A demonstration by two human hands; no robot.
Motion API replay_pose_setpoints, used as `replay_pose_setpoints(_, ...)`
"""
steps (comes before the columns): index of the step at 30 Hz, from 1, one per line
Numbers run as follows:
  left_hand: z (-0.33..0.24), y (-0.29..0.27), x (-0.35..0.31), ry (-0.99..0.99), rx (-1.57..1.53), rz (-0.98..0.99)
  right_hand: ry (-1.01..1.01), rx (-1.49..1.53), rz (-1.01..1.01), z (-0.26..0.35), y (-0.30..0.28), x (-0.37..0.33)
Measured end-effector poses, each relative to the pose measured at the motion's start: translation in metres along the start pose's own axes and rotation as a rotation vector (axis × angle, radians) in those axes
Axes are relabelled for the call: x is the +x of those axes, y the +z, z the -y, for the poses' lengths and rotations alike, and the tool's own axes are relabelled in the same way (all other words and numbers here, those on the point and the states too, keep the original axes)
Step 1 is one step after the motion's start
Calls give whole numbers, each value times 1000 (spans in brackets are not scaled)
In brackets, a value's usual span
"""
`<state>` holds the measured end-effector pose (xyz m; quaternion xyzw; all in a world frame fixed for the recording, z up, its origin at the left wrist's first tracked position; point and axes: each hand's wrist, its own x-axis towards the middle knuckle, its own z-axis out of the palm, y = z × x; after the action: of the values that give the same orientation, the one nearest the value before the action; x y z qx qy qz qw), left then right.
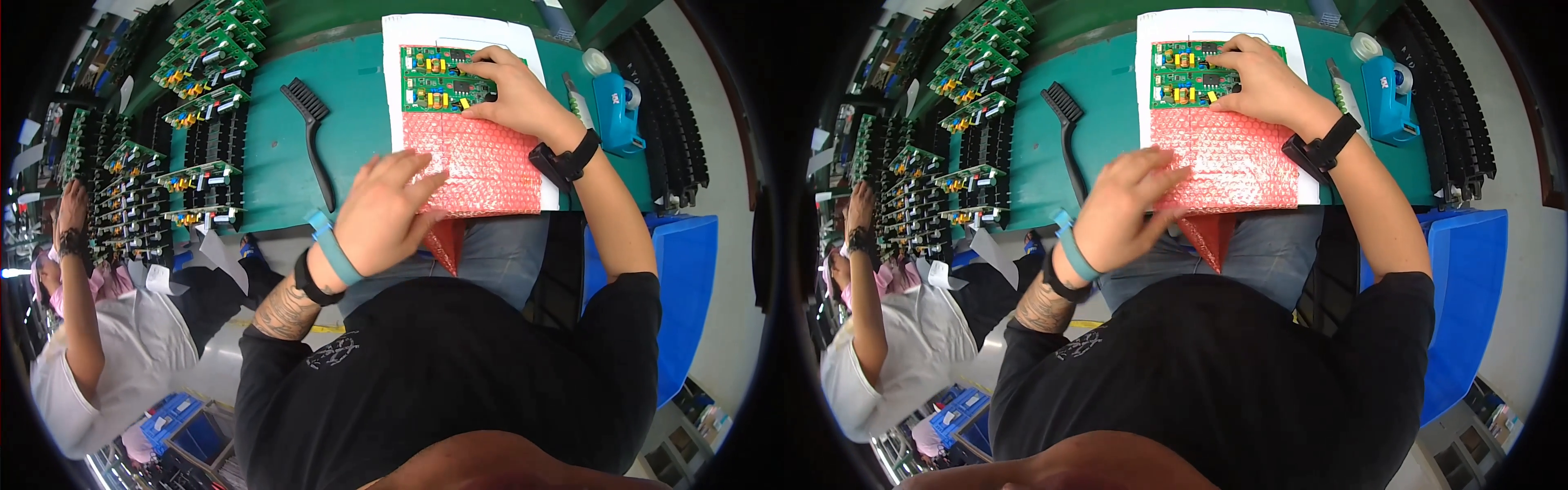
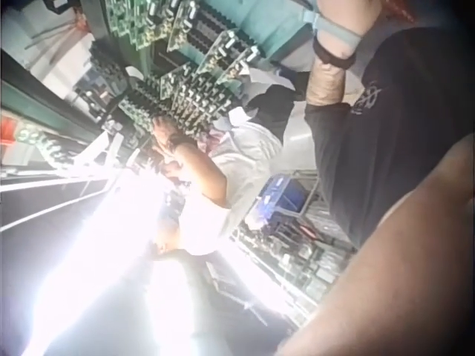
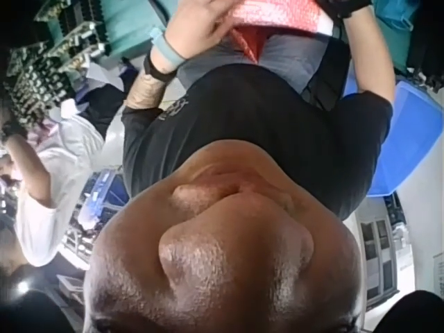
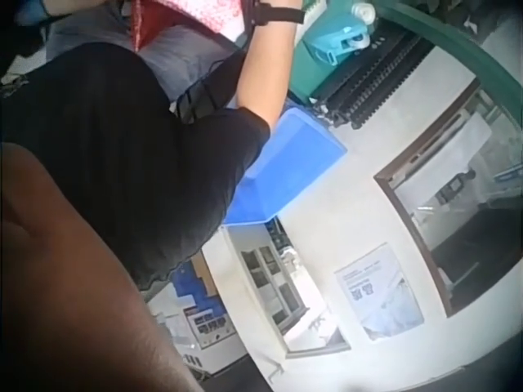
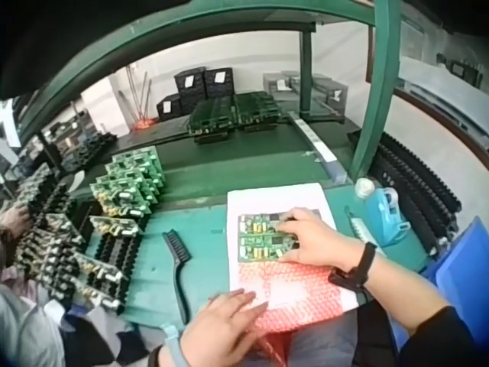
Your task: Pack printed circuit boards into bubble wrap sleeves and organize them.
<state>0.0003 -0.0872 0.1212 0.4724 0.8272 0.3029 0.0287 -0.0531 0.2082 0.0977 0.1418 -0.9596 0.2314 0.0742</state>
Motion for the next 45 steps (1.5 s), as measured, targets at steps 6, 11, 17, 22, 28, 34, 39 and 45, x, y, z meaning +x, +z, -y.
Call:
replay_pose_setpoints(6, 4, -57, 63, -21, 202, -82, -125, 127, 64, -38, -19, 12)
replay_pose_setpoints(11, 59, -26, 164, -220, 430, 205, 1, 75, 246, -84, -26, 43)
replay_pose_setpoints(17, 120, -1, 206, -281, 396, 438, 110, 4, 423, -60, -32, 67)
replay_pose_setpoints(22, 111, 1, 215, -265, 481, 442, 108, 9, 435, -72, -31, 68)
replay_pose_setpoints(28, 144, 3, 225, -362, 372, 514, 52, -12, 409, -54, -31, 77)
replay_pose_setpoints(34, 89, -19, 215, -270, 495, 420, 30, -174, 291, -48, -41, 52)
replay_pose_setpoints(39, 88, -26, 181, -123, 451, 129, -13, -133, 131, -3, -51, 30)
replay_pose_setpoints(45, 60, -35, 145, -103, 215, 27, 148, -178, 129, 40, -66, 10)
